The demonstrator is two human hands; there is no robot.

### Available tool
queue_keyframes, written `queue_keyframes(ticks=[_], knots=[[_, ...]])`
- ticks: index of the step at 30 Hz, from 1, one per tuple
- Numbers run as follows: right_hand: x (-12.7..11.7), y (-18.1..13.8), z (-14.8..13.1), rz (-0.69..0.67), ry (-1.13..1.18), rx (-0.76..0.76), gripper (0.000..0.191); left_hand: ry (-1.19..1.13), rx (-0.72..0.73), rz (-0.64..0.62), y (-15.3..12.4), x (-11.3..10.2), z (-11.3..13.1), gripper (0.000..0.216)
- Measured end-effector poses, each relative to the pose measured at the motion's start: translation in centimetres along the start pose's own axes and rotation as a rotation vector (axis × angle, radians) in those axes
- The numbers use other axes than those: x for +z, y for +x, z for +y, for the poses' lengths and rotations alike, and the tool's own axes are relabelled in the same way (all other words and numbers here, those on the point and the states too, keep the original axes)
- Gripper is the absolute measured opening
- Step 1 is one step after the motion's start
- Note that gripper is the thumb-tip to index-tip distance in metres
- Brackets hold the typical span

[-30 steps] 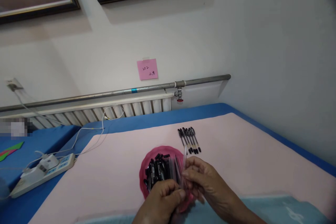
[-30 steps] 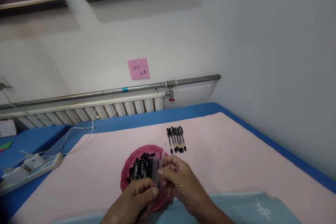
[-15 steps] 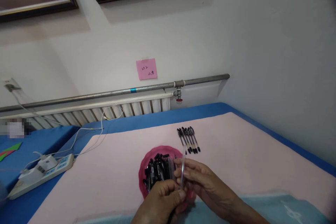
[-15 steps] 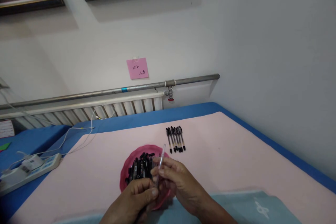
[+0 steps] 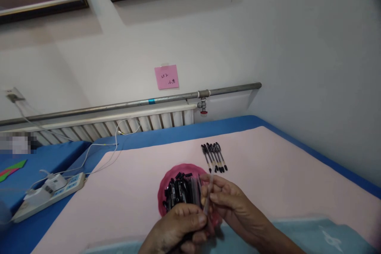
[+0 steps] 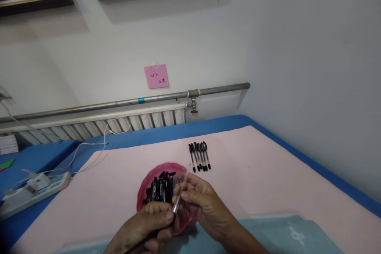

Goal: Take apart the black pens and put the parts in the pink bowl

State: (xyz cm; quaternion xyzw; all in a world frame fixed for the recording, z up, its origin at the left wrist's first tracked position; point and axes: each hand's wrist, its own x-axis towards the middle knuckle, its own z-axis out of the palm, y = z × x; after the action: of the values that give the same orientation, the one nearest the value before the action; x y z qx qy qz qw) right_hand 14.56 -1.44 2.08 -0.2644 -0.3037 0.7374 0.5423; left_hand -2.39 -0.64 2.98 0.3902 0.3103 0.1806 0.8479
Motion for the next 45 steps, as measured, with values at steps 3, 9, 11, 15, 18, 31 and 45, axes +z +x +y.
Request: queue_keyframes(ticks=[3,9,11,15,18,31,45], knots=[[0.2,-0.3,0.0,-0.061,0.047,-0.026,0.038,-0.092,0.0,-0.153,0.1,-0.4,-0.2,0.031],[0.9,-0.5,-0.4,-0.05,0.038,-0.024,0.039,-0.048,0.054,-0.169,0.2,0.2,-0.6,0.037],[0.8,-0.3,-0.3,0.056,-0.073,-0.024,0.033,0.025,0.088,-0.027,0.4,0.6,-0.7,0.038],[0.0,0.2,0.1,0.151,-0.327,-0.035,0.017,0.279,0.122,0.221,1.0,0.9,-1.1,0.039],[-0.2,0.1,0.1,0.112,-0.34,-0.005,0.016,0.284,0.113,0.191,1.1,0.6,-1.3,0.038],[-1.5,0.9,-0.8,0.335,-0.504,-0.064,0.033,0.235,0.189,0.365,0.7,-2.7,-0.9,0.034],[-1.2,0.1,-0.1,0.289,-1.346,-0.233,0.013,0.37,0.257,0.574,1.4,-4.0,-0.3,0.033]])
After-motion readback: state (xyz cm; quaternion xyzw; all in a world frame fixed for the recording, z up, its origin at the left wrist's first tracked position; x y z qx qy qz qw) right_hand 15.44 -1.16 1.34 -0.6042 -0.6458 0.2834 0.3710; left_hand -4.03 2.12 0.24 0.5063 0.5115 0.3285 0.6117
